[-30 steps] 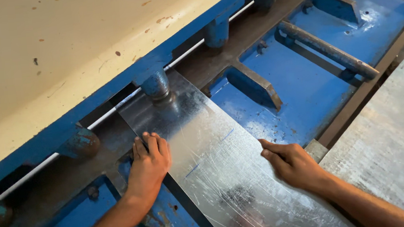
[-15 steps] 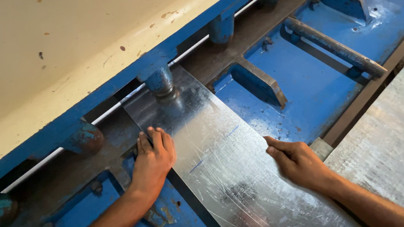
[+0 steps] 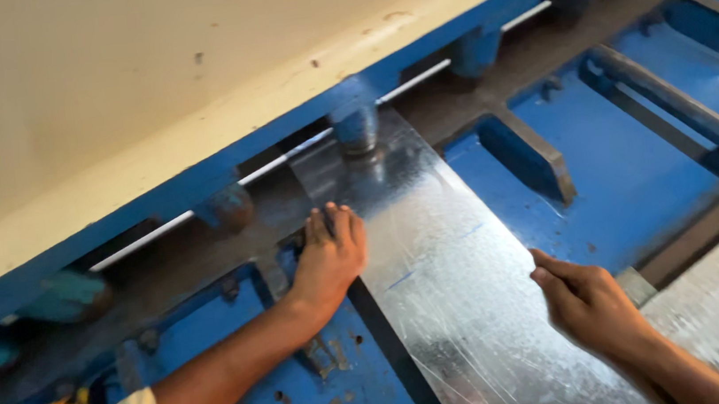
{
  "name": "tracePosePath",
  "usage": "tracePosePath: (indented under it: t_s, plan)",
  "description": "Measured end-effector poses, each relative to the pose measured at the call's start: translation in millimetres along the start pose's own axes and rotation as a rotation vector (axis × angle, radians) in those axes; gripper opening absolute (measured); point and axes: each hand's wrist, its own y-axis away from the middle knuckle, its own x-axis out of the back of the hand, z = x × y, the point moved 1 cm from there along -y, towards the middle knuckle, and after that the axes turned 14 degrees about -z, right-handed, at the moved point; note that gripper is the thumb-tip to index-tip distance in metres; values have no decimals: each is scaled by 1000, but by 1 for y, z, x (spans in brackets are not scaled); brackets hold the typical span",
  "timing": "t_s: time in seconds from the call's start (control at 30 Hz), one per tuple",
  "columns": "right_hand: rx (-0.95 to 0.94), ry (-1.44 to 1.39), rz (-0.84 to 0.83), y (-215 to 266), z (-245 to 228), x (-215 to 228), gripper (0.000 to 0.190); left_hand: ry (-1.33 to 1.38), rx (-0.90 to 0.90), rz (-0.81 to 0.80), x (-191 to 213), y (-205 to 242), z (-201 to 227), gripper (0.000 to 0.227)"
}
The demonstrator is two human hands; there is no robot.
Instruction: The person picks up a rectangular metal sheet from a workbench and places it into a blue industrial cutting machine. They align the sheet under the press and operate the machine to cut the metal into smaller pieces. The person repeats this process, handling the metal sheets by hand and moving them between the workbench and the machine.
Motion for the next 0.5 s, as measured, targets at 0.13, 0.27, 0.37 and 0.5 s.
tracePosePath:
  t_s: [0.13,0.27,0.37,0.5]
  plan:
    - [-3,-27,7,-4,10,-2,48,-4,1,11,-5,3,0,29]
    - [62,15,7,-7,14,0,48,-1,2,13,-7,2,2,29]
    - [7,53,-11,-5,10,3,49,19,-1,8,-6,2,1,29]
    - [-57,56,-50,-3,1,2,50,-38,-23,-7,-2,1,-2,28]
